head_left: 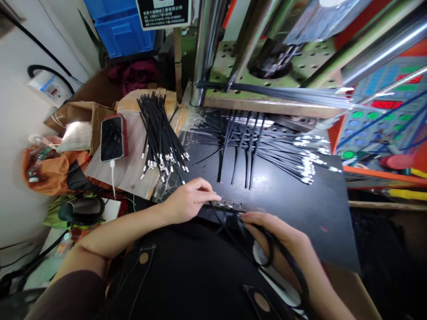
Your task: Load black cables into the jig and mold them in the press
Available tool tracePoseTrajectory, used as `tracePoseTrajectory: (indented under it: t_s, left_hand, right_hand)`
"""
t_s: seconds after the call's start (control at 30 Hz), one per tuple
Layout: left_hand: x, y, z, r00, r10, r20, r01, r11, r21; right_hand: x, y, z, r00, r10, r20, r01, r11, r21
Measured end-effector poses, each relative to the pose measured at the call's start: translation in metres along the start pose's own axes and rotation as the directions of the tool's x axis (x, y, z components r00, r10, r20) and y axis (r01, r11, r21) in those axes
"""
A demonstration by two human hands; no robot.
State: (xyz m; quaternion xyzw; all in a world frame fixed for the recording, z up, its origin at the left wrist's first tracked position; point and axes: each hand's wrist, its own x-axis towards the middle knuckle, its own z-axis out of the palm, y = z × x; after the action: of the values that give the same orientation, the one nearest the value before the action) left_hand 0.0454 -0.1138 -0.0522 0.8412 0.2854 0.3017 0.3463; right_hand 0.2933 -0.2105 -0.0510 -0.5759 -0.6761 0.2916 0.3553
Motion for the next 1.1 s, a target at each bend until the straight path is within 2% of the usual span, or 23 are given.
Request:
tracePoseTrajectory:
  t_s: [0.03,0.1,0.2,0.33,0.5,0.57,0.63,0.73,0.8,0.87,0.93,1.03,1.1]
  left_hand:
    - [-0.004,-0.003,0.003,1.0,-0.012,0.0,0.012,1.0,-0.006]
    - [-0.008,-0.008,0.009,0.999,-0.023,0.047,0.023,1.0,-0.003]
    - [-0.006,-0.009,0.015,0.994,-0.03,0.108,0.027,0.999,0.035]
    - [-0.001,0.0,0.012,0.98,-0.081,0.184,0.053,0.987,0.153]
    - [0.011,0.021,0.002,0.93,-0.252,0.269,0.163,0.936,0.312]
    - [0.018,0.028,0.0,0.902,-0.299,0.312,0.179,0.916,0.359]
    - [0.022,0.029,-0.003,0.879,-0.316,0.356,0.164,0.903,0.397]
    - [0.022,0.022,-0.01,0.874,-0.251,0.416,0.128,0.945,0.301]
    - [0.023,0.016,-0.014,0.915,-0.165,0.368,0.11,0.98,0.167]
    - [0.028,0.015,-0.012,0.959,-0.092,0.267,0.074,0.994,0.078]
    - [0.037,0.019,-0.004,0.98,-0.026,0.197,0.019,0.999,0.037]
    - [0.047,0.027,0.008,0.974,0.058,0.221,-0.068,0.997,0.038]
    - [0.045,0.028,0.006,0.972,0.09,0.219,-0.11,0.99,0.084]
  right_hand:
    - [-0.001,0.003,0.003,1.0,0.012,-0.004,-0.012,1.0,-0.008]
    - [0.002,0.004,0.007,0.995,0.006,-0.1,-0.009,1.0,-0.028]
    - [0.014,-0.002,0.008,0.983,-0.06,-0.173,0.054,0.998,-0.04]
    - [0.022,-0.004,0.003,0.978,-0.186,-0.096,0.174,0.977,-0.12]
    - [0.019,-0.008,0.006,0.93,-0.367,0.003,0.352,0.89,-0.288]
    - [0.021,-0.011,0.006,0.916,-0.401,0.029,0.39,0.868,-0.309]
    - [0.023,-0.013,0.001,0.92,-0.388,0.054,0.386,0.874,-0.294]
    - [0.022,-0.01,-0.015,0.947,-0.316,0.055,0.319,0.905,-0.282]
    - [0.021,-0.009,-0.025,0.962,-0.267,-0.057,0.239,0.923,-0.302]
    - [0.021,-0.012,-0.026,0.951,-0.245,-0.186,0.185,0.938,-0.292]
    - [0.026,-0.02,-0.02,0.942,-0.263,-0.209,0.206,0.943,-0.26]
    - [0.035,-0.033,-0.009,0.918,-0.361,-0.165,0.31,0.911,-0.271]
    - [0.036,-0.035,-0.008,0.909,-0.366,-0.201,0.3,0.906,-0.298]
